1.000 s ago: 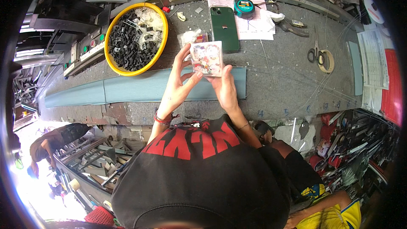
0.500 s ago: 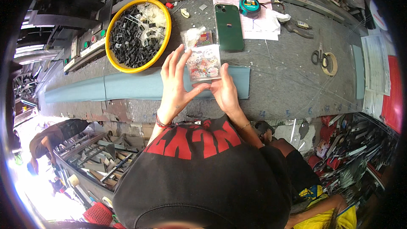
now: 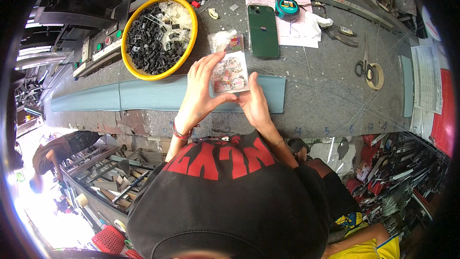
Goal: The person wipes the back of a green phone case with a white cloth, then opens a small plastic bag containing stickers and applies one sticker to the case. The person handles the phone case, cloth, sticker sheet, and scissors during the process.
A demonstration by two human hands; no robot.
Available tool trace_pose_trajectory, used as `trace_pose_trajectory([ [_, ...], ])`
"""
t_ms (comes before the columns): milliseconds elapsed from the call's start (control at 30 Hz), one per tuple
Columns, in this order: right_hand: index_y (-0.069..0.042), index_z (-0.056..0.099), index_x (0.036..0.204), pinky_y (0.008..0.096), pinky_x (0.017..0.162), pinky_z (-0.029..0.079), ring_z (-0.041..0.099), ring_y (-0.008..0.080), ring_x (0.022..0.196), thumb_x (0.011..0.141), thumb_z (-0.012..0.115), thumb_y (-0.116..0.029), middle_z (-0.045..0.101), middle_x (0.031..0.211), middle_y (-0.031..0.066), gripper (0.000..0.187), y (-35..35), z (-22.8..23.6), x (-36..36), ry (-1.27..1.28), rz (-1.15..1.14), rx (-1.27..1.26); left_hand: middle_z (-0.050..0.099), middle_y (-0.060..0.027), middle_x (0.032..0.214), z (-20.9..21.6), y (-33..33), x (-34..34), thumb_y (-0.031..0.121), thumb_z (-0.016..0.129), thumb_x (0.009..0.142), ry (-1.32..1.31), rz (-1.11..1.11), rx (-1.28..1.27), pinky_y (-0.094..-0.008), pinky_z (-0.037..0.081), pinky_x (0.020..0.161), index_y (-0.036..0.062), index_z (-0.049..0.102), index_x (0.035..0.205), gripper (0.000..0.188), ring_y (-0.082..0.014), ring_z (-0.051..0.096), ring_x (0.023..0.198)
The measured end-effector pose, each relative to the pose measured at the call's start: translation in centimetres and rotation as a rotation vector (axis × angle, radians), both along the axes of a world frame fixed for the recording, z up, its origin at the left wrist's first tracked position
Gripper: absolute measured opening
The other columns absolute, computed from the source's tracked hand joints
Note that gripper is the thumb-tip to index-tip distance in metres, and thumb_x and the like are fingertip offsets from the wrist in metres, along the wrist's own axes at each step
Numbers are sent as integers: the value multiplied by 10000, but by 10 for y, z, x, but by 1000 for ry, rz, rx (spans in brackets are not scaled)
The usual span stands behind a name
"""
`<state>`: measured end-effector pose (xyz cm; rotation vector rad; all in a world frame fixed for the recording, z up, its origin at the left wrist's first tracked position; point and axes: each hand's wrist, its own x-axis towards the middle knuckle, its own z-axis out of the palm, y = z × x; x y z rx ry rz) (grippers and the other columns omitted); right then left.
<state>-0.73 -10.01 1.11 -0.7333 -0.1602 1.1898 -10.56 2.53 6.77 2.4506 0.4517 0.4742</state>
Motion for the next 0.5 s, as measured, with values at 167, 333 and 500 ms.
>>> trace_pose_trajectory([
  [167,13,428,1282,323,816,495,593,191,1020,977,270,-503,563,1200,130,620,0,5,1,14,-18,-30,395,-150,1362,2,0,0,267,830,575,-88,-15,-104,-442,262,1077,60,347,1365,949,-332,343,1284],
  [333,7,417,1293,310,792,521,598,183,1010,990,337,-421,565,1183,117,530,-1,9,2,-34,-58,-21,349,-166,1374,4,-2,-3,171,828,594,-184,-28,-303,-422,277,1083,62,316,1383,947,-315,322,1304],
  [500,12,401,1304,298,769,546,596,173,1014,988,376,-360,551,1189,115,488,-3,10,3,-143,-29,4,329,-163,1382,6,1,-7,154,823,601,-225,-31,-392,-416,277,1083,73,316,1388,940,-309,311,1310],
])
